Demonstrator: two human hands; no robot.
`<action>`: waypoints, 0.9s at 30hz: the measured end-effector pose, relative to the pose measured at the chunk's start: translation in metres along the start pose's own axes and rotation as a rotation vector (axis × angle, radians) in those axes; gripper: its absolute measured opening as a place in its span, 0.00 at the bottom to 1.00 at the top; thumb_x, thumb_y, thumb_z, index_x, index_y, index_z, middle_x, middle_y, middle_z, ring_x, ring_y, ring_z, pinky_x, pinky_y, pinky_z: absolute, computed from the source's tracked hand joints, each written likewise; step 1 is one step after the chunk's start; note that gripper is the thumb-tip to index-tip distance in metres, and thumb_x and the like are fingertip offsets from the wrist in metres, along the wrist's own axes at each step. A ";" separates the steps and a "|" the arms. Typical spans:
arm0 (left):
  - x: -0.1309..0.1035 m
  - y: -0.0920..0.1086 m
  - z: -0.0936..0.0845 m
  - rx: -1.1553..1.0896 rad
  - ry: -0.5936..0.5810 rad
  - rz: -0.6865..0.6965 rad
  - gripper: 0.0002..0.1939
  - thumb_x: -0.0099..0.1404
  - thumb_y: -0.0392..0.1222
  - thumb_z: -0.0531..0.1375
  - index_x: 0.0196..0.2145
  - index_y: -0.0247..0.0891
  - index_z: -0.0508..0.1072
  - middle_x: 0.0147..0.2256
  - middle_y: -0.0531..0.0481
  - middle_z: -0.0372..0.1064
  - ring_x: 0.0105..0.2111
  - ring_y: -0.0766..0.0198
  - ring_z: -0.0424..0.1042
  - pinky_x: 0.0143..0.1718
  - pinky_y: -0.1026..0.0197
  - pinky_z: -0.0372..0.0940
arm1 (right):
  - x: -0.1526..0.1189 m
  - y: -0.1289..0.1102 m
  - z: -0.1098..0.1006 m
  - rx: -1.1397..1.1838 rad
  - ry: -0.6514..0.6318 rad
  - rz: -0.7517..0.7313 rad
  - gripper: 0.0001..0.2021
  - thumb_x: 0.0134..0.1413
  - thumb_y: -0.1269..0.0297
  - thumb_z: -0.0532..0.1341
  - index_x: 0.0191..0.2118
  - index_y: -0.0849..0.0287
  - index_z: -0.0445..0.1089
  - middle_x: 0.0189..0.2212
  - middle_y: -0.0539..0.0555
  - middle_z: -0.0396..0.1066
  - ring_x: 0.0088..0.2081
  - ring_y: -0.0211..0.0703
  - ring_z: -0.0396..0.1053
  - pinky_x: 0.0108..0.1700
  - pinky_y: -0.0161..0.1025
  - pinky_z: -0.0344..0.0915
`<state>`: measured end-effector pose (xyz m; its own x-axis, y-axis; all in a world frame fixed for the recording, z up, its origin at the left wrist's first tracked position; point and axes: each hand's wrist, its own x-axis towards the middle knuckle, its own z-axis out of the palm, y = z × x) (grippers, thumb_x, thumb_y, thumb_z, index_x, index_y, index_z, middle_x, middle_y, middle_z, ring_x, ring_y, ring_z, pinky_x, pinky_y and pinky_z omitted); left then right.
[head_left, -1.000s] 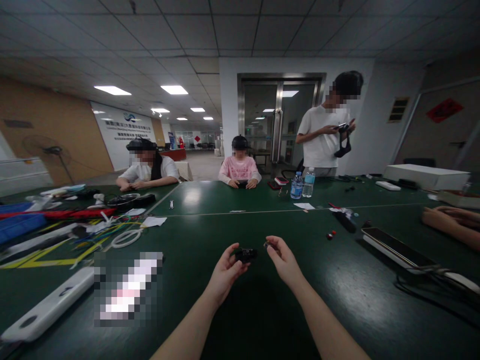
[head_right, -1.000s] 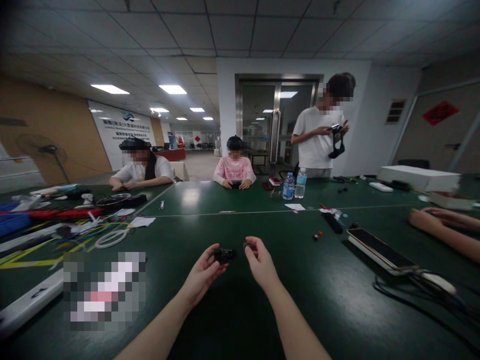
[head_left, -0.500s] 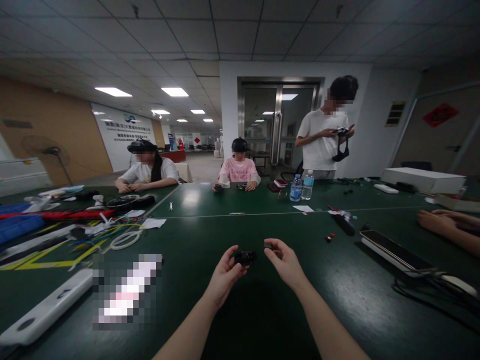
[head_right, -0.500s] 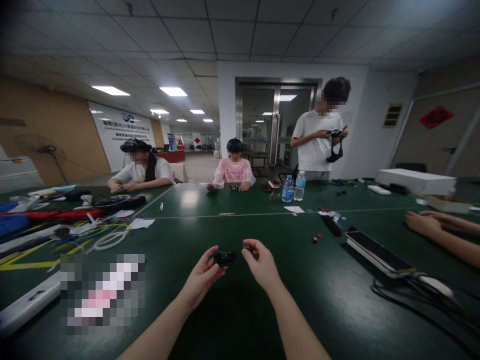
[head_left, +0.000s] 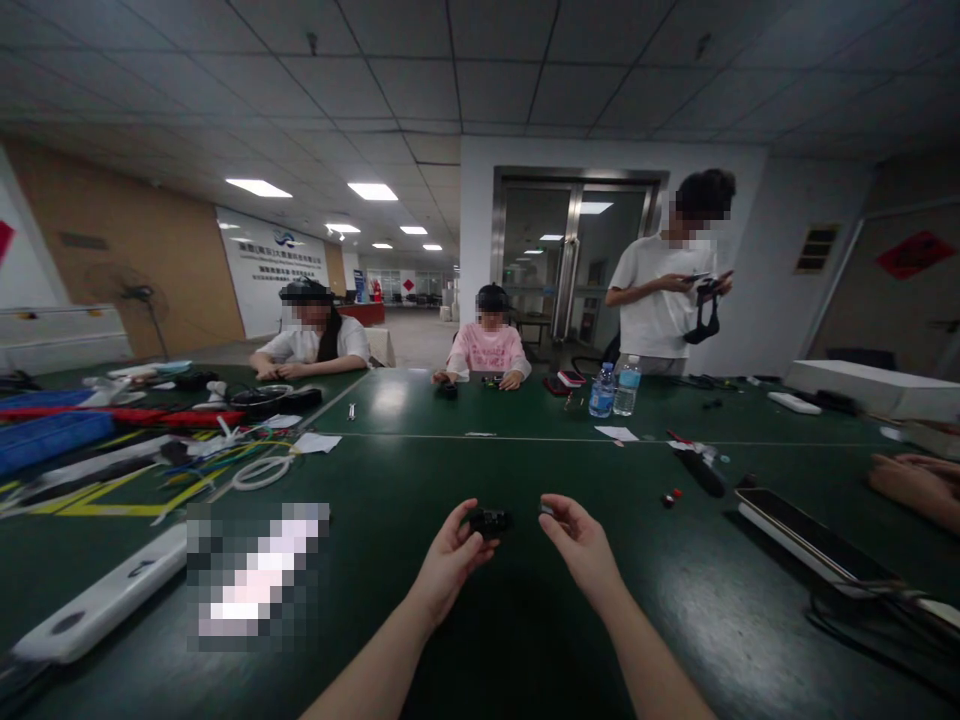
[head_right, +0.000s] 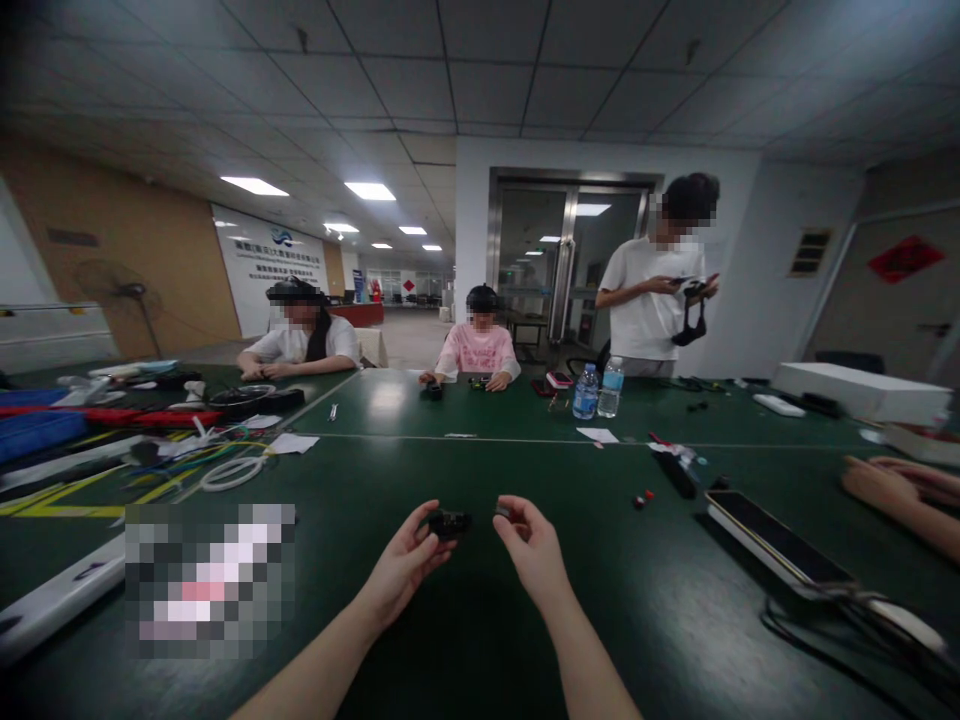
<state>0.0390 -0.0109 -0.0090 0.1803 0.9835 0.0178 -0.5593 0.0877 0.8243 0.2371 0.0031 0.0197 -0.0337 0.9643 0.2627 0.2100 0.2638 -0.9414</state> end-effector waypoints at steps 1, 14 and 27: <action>0.000 0.000 0.000 0.005 -0.001 0.003 0.29 0.51 0.36 0.64 0.50 0.43 0.58 0.41 0.45 0.69 0.36 0.60 0.72 0.41 0.57 0.62 | -0.002 0.005 0.000 0.009 0.005 -0.002 0.16 0.46 0.58 0.60 0.42 0.56 0.66 0.39 0.55 0.70 0.40 0.46 0.68 0.44 0.45 0.65; -0.006 0.004 0.009 0.094 -0.046 -0.031 0.26 0.51 0.38 0.64 0.47 0.40 0.61 0.40 0.44 0.71 0.36 0.59 0.72 0.41 0.57 0.61 | -0.008 0.006 0.007 -0.004 -0.022 -0.007 0.13 0.46 0.60 0.60 0.39 0.55 0.68 0.36 0.52 0.70 0.38 0.44 0.68 0.45 0.46 0.63; -0.003 -0.003 0.006 0.053 -0.105 0.010 0.21 0.52 0.35 0.63 0.44 0.38 0.63 0.37 0.46 0.71 0.36 0.61 0.70 0.42 0.57 0.62 | -0.019 0.002 0.037 -0.129 -0.158 -0.132 0.09 0.46 0.64 0.59 0.36 0.52 0.70 0.44 0.53 0.65 0.48 0.46 0.62 0.52 0.46 0.58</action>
<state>0.0449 -0.0152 -0.0085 0.2601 0.9620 0.0830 -0.5188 0.0667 0.8523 0.2018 -0.0136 0.0055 -0.2191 0.9162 0.3356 0.3166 0.3921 -0.8637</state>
